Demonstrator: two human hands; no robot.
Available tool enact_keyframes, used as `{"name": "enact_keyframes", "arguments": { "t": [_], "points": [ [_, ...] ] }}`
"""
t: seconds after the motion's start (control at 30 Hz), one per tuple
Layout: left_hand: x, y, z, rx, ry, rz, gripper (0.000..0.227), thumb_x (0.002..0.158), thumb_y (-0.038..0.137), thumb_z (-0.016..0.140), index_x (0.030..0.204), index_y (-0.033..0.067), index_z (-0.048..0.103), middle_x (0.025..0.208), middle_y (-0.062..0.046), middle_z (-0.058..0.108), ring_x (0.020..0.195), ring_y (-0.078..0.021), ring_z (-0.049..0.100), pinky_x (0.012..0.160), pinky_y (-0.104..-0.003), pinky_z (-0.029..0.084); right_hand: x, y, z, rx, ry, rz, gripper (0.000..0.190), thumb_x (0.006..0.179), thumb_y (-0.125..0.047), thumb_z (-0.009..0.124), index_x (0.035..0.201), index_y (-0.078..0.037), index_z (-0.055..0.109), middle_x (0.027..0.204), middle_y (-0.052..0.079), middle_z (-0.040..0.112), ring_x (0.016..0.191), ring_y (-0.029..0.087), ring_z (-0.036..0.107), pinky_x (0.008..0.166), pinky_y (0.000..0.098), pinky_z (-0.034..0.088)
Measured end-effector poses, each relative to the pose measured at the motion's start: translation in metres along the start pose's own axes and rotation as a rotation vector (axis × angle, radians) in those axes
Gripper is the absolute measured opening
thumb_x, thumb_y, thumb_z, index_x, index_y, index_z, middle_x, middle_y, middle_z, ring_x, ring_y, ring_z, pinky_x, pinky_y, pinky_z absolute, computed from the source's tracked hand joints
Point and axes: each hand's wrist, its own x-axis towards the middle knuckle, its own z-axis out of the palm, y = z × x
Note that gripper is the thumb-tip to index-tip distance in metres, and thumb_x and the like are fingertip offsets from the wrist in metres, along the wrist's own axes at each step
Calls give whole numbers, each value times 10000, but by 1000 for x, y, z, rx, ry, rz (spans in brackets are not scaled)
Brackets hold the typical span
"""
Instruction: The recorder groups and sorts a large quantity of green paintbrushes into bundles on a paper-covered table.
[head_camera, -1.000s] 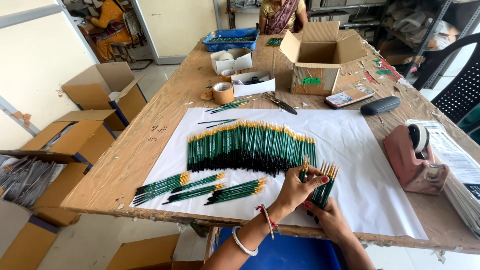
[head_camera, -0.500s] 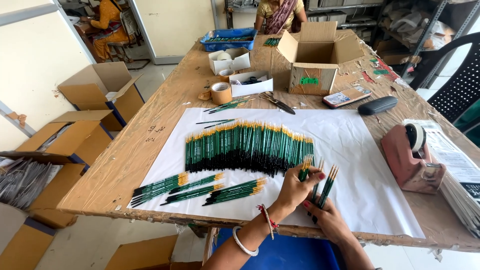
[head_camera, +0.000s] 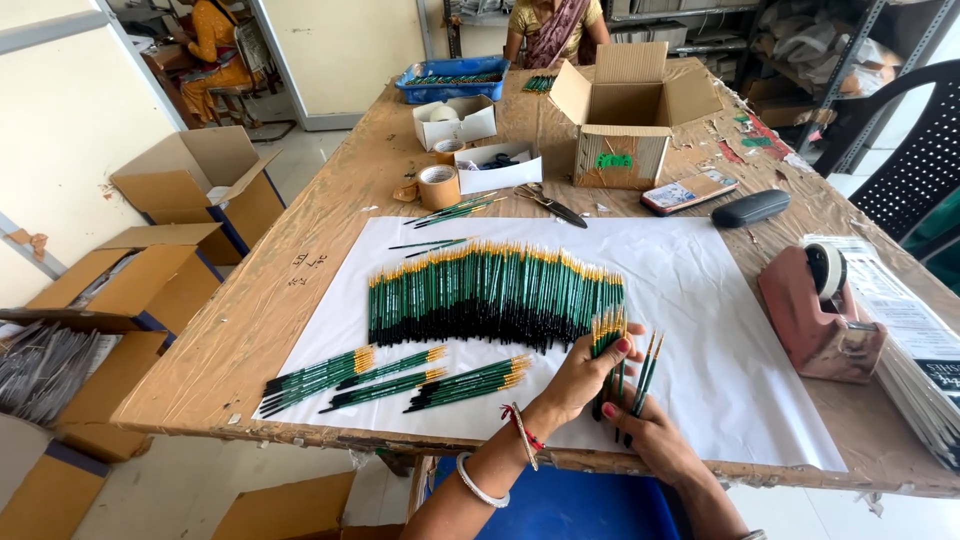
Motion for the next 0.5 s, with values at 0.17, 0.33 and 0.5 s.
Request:
{"name": "enact_keyframes", "arguments": {
  "t": [0.17, 0.33, 0.5],
  "points": [
    [7, -25, -13, 93, -36, 140, 280, 995, 305, 706, 1096, 47, 750, 972, -27, 767, 872, -128, 706, 812, -298, 597, 6, 16, -8, -108, 24, 17, 386, 971, -123, 630, 1348, -43, 633, 984, 8, 612, 893, 135, 505, 798, 295, 428],
    [-1, -19, -5, 176, -124, 244, 264, 1022, 272, 708, 1109, 27, 755, 1013, -68, 769, 919, -134, 710, 824, -299, 592, 11, 28, -16, -70, 6, 20, 359, 957, -128, 627, 1307, -51, 641, 975, -14, 614, 872, 119, 500, 763, 290, 423],
    [-13, 9, 3, 52, -15, 294, 223, 1049, 253, 626, 974, 54, 693, 866, -10, 713, 789, -81, 662, 758, -272, 584, 5, 8, -3, -75, 57, 76, 347, 982, -137, 615, 1309, -23, 643, 1101, 19, 669, 995, 104, 561, 874, 280, 463]
  ]
}}
